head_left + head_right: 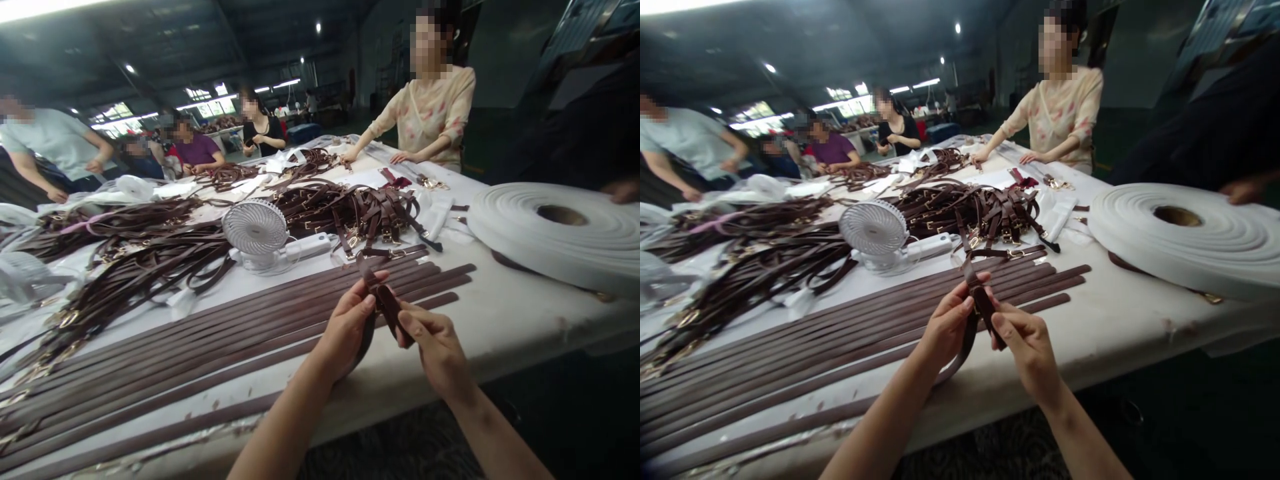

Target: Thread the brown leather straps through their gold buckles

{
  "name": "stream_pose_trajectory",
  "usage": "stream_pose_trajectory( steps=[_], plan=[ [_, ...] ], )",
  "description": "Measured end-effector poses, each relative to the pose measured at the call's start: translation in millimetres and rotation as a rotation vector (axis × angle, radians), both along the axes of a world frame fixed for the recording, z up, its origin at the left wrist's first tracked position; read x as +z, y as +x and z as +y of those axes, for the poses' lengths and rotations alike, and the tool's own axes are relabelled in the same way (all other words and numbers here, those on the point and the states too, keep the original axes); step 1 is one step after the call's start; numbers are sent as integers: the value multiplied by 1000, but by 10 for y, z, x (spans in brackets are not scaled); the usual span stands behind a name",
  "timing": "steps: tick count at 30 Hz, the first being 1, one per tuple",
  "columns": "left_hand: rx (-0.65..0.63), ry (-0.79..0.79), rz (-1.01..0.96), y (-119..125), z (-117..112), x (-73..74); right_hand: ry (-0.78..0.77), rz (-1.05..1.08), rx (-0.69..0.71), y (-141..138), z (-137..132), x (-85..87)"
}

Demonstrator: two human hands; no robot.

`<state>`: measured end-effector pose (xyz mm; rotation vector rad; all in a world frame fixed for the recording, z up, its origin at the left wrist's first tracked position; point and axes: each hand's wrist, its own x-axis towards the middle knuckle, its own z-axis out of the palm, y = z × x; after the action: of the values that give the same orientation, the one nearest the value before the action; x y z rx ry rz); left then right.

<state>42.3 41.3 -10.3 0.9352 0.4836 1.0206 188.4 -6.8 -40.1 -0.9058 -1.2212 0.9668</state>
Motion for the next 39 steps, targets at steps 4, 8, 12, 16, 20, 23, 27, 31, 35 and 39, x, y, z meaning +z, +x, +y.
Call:
stream_pose_trajectory(
  steps=[4, 8, 12, 16, 20, 23, 27, 31, 35, 39],
  plan=[
    [-32, 33, -57, 22, -15, -22, -16, -5, -4, 47, -34, -11],
    [-66, 42, -56, 25, -25, -32, -26, 9, -21, 37, -60, -8],
    [-57, 57, -59, 16, -9, -43, -13, -49, -92, -27, -85, -4],
    [-60, 66, -23, 13, 6, -71, -55, -80, -73, -48, -114, -21],
    [-116, 57, 10, 20, -2, -105, -98, -102, -15, 2, -146, -18],
    [-132, 80, 12, 39, -5, -133, -73, -97, -57, 3, -172, -15],
    [-115, 95, 15, 70, -12, -146, -3, -87, -264, -100, -199, -59],
    [-124, 83, 39, 87, -49, -138, -15, -97, -346, -214, -208, -144],
    [-149, 124, 68, 99, -75, -149, -37, -13, -402, -295, -212, -217],
    [-171, 158, 98, 94, -65, -171, -81, 75, -441, -367, -199, -310]
  ],
)
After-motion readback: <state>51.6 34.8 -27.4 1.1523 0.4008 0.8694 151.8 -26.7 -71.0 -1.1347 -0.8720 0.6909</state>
